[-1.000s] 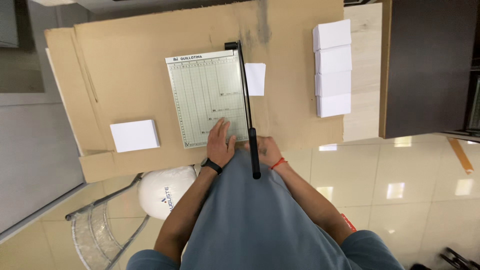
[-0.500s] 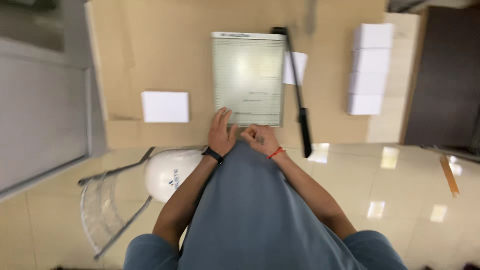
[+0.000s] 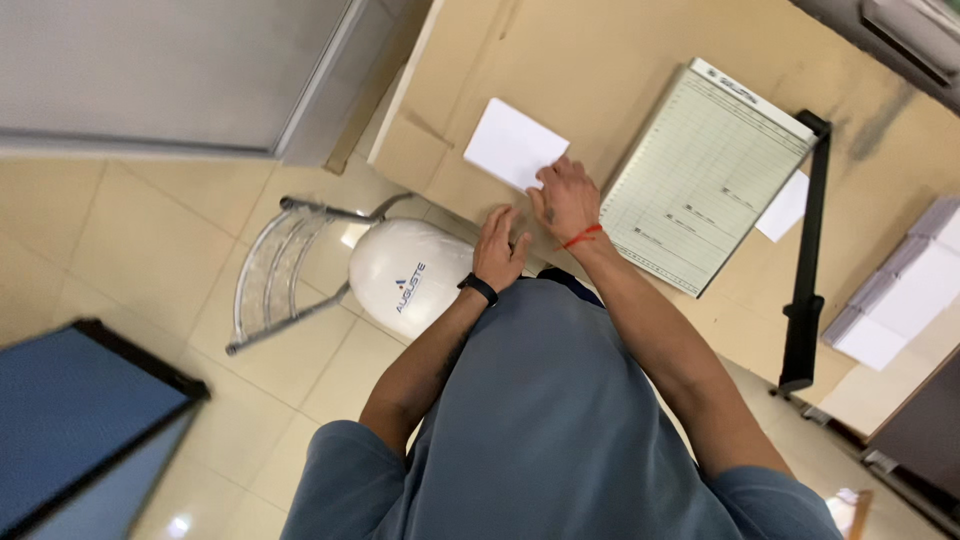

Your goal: The person uses a paper guillotine to cut sheets of white paper into smaller pieces. They align the paper on the grid, pull the lever to cut, and then stack the cut pieces on the table. The process is repeated multiple times throughout the clip.

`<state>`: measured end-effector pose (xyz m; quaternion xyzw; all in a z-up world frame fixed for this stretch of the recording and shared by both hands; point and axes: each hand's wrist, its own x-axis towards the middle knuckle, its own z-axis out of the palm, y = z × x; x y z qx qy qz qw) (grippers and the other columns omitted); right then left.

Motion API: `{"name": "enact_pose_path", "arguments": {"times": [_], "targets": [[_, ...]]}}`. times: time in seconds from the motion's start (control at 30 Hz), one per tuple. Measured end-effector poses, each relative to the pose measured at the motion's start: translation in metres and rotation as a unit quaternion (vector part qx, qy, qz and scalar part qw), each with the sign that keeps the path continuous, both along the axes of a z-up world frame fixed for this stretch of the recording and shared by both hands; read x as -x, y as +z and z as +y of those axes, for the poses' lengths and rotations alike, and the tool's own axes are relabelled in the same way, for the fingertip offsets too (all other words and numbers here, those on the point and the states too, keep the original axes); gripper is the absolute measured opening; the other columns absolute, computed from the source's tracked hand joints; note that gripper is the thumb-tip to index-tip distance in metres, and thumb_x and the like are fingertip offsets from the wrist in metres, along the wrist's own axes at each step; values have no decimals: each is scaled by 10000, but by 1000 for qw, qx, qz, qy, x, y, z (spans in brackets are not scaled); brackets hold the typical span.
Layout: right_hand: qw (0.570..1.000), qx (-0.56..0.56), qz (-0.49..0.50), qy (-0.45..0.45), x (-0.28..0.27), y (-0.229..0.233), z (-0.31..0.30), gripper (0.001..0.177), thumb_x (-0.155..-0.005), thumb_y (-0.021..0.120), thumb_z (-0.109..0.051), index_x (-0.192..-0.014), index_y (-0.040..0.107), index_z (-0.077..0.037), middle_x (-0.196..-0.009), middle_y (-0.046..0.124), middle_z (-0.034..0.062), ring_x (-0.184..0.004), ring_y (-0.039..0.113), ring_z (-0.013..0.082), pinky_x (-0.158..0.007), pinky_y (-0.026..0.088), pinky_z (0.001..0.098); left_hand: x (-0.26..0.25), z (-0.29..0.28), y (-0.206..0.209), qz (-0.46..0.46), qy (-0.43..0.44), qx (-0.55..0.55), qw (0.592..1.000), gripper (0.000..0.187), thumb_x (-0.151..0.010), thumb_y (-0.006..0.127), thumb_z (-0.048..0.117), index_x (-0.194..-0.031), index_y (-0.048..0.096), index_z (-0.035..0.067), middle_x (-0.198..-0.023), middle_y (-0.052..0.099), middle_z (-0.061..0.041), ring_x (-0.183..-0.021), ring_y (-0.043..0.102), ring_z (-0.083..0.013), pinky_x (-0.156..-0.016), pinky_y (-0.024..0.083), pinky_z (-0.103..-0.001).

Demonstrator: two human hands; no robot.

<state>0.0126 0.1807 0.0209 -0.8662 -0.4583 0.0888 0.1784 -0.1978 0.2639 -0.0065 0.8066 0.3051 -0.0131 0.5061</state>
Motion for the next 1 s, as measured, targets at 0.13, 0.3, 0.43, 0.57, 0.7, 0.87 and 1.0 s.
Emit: {"name": "enact_pose_path", "arguments": {"times": [0.13,0.3,0.43,0.57,0.7,0.87,1.0], "targets": [[995,28,-67,66,0,-35,33,526,-1099,992,-425,-1507,895,-108,-1619,764,264,-1423,773,509,-1018,717,612,16,9,-7,-19,57,30,998,561,-1371,602,370,-1858,562,94,-1881,490,-233,-1703,606,-581,-1375,571,-744],[981,166,-67,76,4,-60,46,899,-1043,1024,-535,-1779,784,-77,-1666,783,366,-1582,732,559,-1170,700,644,23,11,-28,-41,111,2,993,567,-1303,745,328,-1799,617,86,-1793,582,-234,-1705,627,-560,-1419,545,-707],[975,157,-114,105,-3,-61,52,909,-985,1083,-500,-1733,810,-62,-1497,852,341,-1408,814,525,-1049,734,611,28,15,-20,-57,134,11,989,530,-1316,706,287,-1806,611,108,-1774,584,-241,-1636,678,-567,-1338,602,-710],[974,182,-108,86,-9,-58,56,873,-981,1076,-526,-1674,765,-96,-1258,832,202,-1209,864,449,-946,754,589,26,16,-20,-53,132,26,989,529,-1341,667,305,-1827,599,108,-1810,559,-256,-1505,768,-532,-1229,678,-728],[973,199,-92,70,-3,-43,63,823,-1011,1068,-496,-1645,726,-99,-1185,804,169,-1157,885,438,-919,759,593,24,15,-16,-55,128,21,990,505,-1357,655,267,-1826,600,87,-1818,556,-264,-1487,783,-539,-1164,715,-730],[967,230,-100,48,10,-34,73,870,-1023,1072,-495,-1696,706,-84,-1192,786,159,-1172,884,411,-943,762,569,22,17,-20,-46,117,12,992,495,-1356,658,262,-1810,596,74,-1816,540,-264,-1454,803,-533,-1099,750,-717],[965,241,-95,46,5,-38,74,911,-1024,1083,-491,-1731,690,-73,-1217,795,168,-1198,888,424,-961,769,599,19,23,-27,-47,114,24,992,492,-1358,653,263,-1815,590,92,-1828,530,-253,-1454,806,-536,-1091,761,-712]]}}
